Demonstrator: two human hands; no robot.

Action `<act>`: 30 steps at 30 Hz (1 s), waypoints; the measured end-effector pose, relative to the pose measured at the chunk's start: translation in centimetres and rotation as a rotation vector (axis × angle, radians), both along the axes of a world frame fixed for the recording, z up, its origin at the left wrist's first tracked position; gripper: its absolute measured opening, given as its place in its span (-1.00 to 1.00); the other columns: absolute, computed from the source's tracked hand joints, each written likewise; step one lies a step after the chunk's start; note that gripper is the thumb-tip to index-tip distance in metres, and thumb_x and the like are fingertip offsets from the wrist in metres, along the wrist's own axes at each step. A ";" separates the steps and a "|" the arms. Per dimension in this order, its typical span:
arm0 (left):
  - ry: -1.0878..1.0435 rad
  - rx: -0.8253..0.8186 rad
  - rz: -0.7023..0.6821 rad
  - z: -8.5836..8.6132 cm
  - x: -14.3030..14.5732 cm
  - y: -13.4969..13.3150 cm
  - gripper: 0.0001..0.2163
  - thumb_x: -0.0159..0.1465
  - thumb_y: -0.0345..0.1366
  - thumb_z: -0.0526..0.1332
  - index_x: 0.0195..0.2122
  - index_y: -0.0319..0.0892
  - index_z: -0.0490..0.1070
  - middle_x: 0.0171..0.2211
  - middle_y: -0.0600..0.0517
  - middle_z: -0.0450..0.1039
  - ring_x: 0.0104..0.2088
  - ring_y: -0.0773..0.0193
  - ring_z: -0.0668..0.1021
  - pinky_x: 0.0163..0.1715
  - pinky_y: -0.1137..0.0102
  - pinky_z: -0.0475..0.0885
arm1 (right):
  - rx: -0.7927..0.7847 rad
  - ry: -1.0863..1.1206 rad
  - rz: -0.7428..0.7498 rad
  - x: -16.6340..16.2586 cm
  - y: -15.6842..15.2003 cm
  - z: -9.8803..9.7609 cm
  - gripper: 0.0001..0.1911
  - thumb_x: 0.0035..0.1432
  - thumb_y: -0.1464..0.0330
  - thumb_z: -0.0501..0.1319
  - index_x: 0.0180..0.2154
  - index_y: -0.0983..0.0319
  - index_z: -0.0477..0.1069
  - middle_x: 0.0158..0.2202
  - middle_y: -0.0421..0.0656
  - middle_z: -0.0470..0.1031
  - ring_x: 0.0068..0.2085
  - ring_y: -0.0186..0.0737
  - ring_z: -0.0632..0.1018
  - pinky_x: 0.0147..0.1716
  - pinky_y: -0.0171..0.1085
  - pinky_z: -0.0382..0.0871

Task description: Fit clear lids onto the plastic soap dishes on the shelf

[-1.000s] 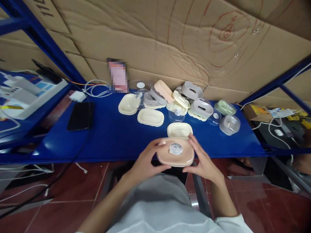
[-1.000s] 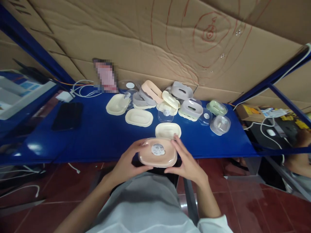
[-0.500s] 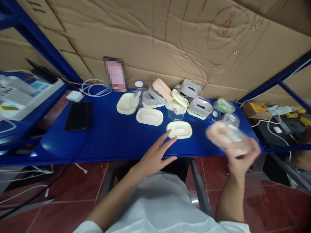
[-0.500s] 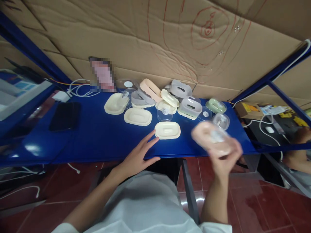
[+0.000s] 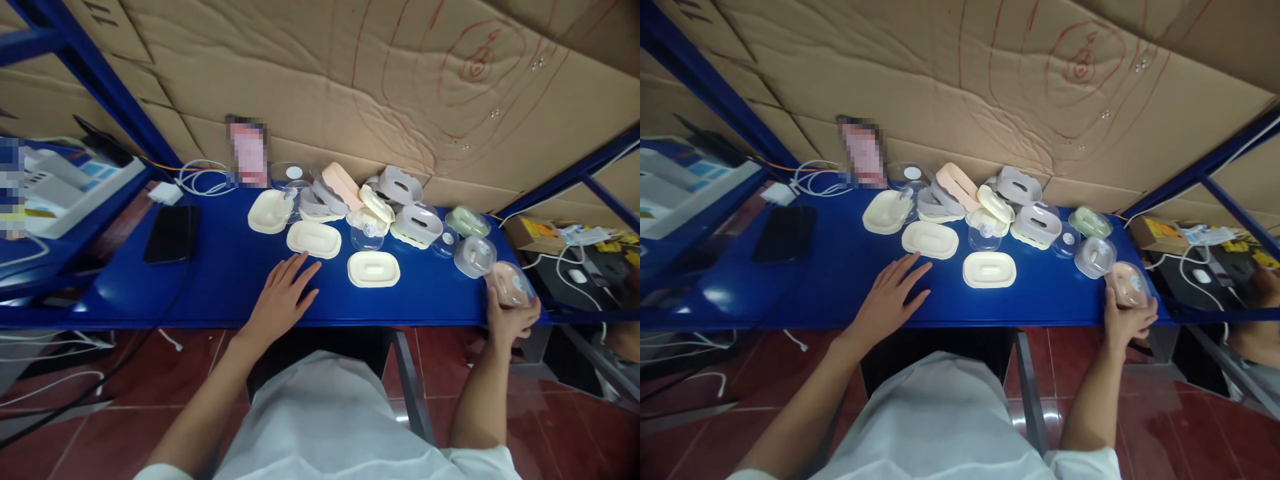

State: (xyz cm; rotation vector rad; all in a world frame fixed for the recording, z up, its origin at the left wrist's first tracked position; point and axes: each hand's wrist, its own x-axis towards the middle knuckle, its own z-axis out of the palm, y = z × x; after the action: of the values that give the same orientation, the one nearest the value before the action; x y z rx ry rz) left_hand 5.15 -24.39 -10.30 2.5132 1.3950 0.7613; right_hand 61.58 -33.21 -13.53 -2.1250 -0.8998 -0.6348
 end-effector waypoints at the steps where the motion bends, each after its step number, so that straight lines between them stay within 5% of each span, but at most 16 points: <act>1: 0.015 0.007 0.016 0.0 -0.2 0.6 -0.50 0.53 -0.15 0.12 0.48 -0.01 0.24 0.53 -0.15 0.15 0.49 -0.17 0.28 0.43 -0.17 0.24 | 0.002 0.024 -0.056 -0.7 0.2 0.1 0.23 0.03 -0.29 0.35 0.46 0.29 0.03 0.38 0.61 0.14 0.41 0.81 0.20 0.16 0.68 0.05; 4: 0.033 0.022 0.064 0.2 -0.2 2.3 -0.48 0.52 -0.13 0.13 0.47 -0.03 0.25 0.46 -0.19 0.28 0.46 -0.22 0.31 0.43 -0.29 0.15 | 0.022 -0.014 -0.023 -5.2 1.3 1.2 0.11 0.22 -0.22 0.25 0.48 0.41 0.07 0.46 0.55 0.08 0.49 0.69 0.11 0.30 0.62 -0.01; 7: 0.034 0.028 0.093 0.4 0.2 2.9 -0.62 0.50 -0.17 0.16 0.30 -0.02 0.47 0.16 -0.18 0.57 0.25 -0.17 0.51 0.41 -0.31 0.14 | -0.185 -0.099 0.527 -12.6 2.6 2.6 -0.29 0.47 -0.02 0.06 0.39 0.33 0.27 0.37 0.31 0.36 0.41 0.35 0.37 0.33 0.38 0.23; 9: 0.042 0.029 0.099 0.4 0.2 2.7 -0.71 0.50 -0.21 0.16 0.13 -0.03 0.59 0.00 -0.15 0.61 0.10 -0.11 0.58 0.35 -0.22 0.28 | -0.396 -0.109 0.832 -17.6 3.3 3.2 -0.40 0.49 0.02 0.11 0.39 0.15 0.31 0.44 0.13 0.32 0.45 0.26 0.33 0.34 0.33 0.25; 13: 0.050 0.046 0.165 0.2 -0.9 1.1 -0.73 0.51 -0.19 0.15 0.06 -0.06 0.61 -0.05 -0.16 0.59 0.02 -0.10 0.60 0.12 -0.06 0.48 | -0.544 -0.143 1.159 -24.5 4.2 4.0 -0.53 0.53 0.12 0.13 0.36 0.01 0.37 0.41 -0.03 0.41 0.45 0.20 0.32 0.32 0.27 0.27; 17: 0.006 0.142 0.251 0.6 -1.2 -0.9 -0.68 0.52 -0.25 0.12 0.23 -0.08 0.51 0.18 -0.23 0.51 0.21 -0.16 0.53 0.29 -0.18 0.32 | -0.537 -0.172 1.231 -27.2 6.7 5.5 -0.54 0.56 0.12 0.07 0.36 0.05 0.39 0.45 -0.02 0.35 0.37 0.10 0.42 0.29 0.16 0.30; 21: 0.036 0.107 0.014 0.9 0.2 -2.2 -0.68 0.52 -0.25 0.16 0.26 0.01 0.48 0.37 -0.16 0.39 0.37 -0.13 0.43 0.42 -0.21 0.16 | -0.484 -0.190 1.152 -28.0 10.5 6.4 -0.49 0.59 0.13 -0.02 0.41 0.12 0.32 0.46 -0.01 0.33 0.41 0.13 0.36 0.34 0.17 0.21; 27: 0.022 0.047 -0.058 0.0 0.8 -2.3 -0.75 0.49 -0.26 0.21 0.13 0.05 0.56 0.32 -0.07 0.48 0.37 -0.10 0.45 0.46 -0.24 0.10 | -0.490 -0.207 1.054 -26.2 11.7 6.2 -0.52 0.55 0.04 0.07 0.20 0.19 0.50 0.20 0.05 0.57 0.24 0.14 0.50 0.30 0.13 0.23; 30: 0.025 0.078 -0.060 -0.3 0.6 -2.3 -0.74 0.49 -0.28 0.20 0.14 0.02 0.57 0.31 -0.08 0.49 0.37 -0.11 0.45 0.46 -0.24 0.10 | -0.432 -0.208 0.961 -24.5 12.7 6.4 -0.53 0.56 0.11 0.06 0.25 0.24 0.44 0.23 0.07 0.54 0.24 0.14 0.49 0.26 0.09 0.25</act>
State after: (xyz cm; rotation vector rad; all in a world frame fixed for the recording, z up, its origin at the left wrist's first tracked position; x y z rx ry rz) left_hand 5.79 -26.70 -10.55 2.6196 1.3159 0.7900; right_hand 37.08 -20.53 -7.16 -1.6591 -2.1162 -0.1517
